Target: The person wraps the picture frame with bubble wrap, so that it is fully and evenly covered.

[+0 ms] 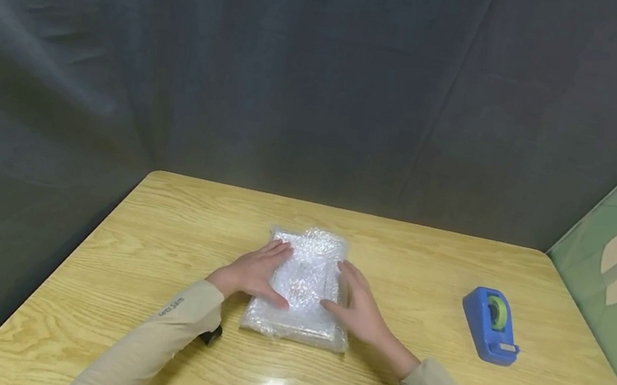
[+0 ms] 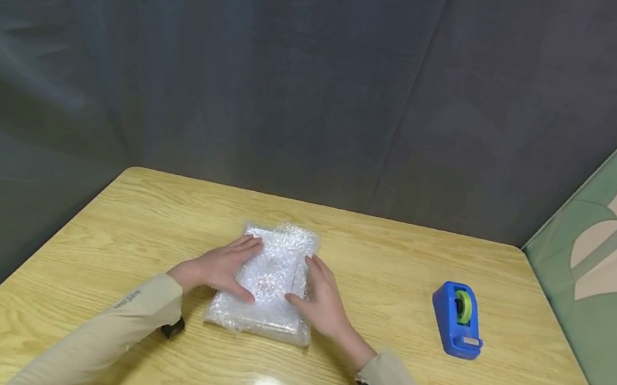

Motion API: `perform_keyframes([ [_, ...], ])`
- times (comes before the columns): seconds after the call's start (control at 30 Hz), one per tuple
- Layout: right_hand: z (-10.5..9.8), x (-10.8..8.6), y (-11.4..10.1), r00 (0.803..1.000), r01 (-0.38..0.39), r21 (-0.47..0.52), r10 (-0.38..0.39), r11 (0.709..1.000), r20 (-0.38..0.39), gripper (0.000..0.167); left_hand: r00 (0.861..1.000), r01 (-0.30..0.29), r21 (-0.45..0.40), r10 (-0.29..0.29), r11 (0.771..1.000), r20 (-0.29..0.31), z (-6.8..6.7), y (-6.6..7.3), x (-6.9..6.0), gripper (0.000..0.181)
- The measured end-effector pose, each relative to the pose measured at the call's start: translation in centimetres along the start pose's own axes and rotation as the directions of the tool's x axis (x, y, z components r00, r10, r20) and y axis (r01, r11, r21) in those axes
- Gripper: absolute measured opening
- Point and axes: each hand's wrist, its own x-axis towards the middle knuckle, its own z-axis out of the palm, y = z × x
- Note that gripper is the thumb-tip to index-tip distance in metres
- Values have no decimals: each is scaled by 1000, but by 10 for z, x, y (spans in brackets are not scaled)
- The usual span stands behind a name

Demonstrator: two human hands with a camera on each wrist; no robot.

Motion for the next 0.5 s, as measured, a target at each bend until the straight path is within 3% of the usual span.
perform_keyframes([
  [0.07,3,-10,-1,996,-89,118,90,989,4,76,1000,0,-8,0,1000,-2,-1,0,0,118],
  [0.13,7,-17,-5,984,-180,215,177,960,35,78,1000,4,-25,-4,1000,-4,-1,0,1,119],
  [0.23,12,-24,-9,959,-282,290,267,915,90,81,1000,-1,-49,0,999,-25,-1,4,-2,116],
  [0.37,14,-27,-12,949,-314,293,294,903,110,82,995,-32,-55,27,998,-94,-4,14,-13,99],
  [0.5,14,-27,-13,947,-322,302,300,897,118,81,990,-28,-91,15,996,-139,-9,22,-35,79],
])
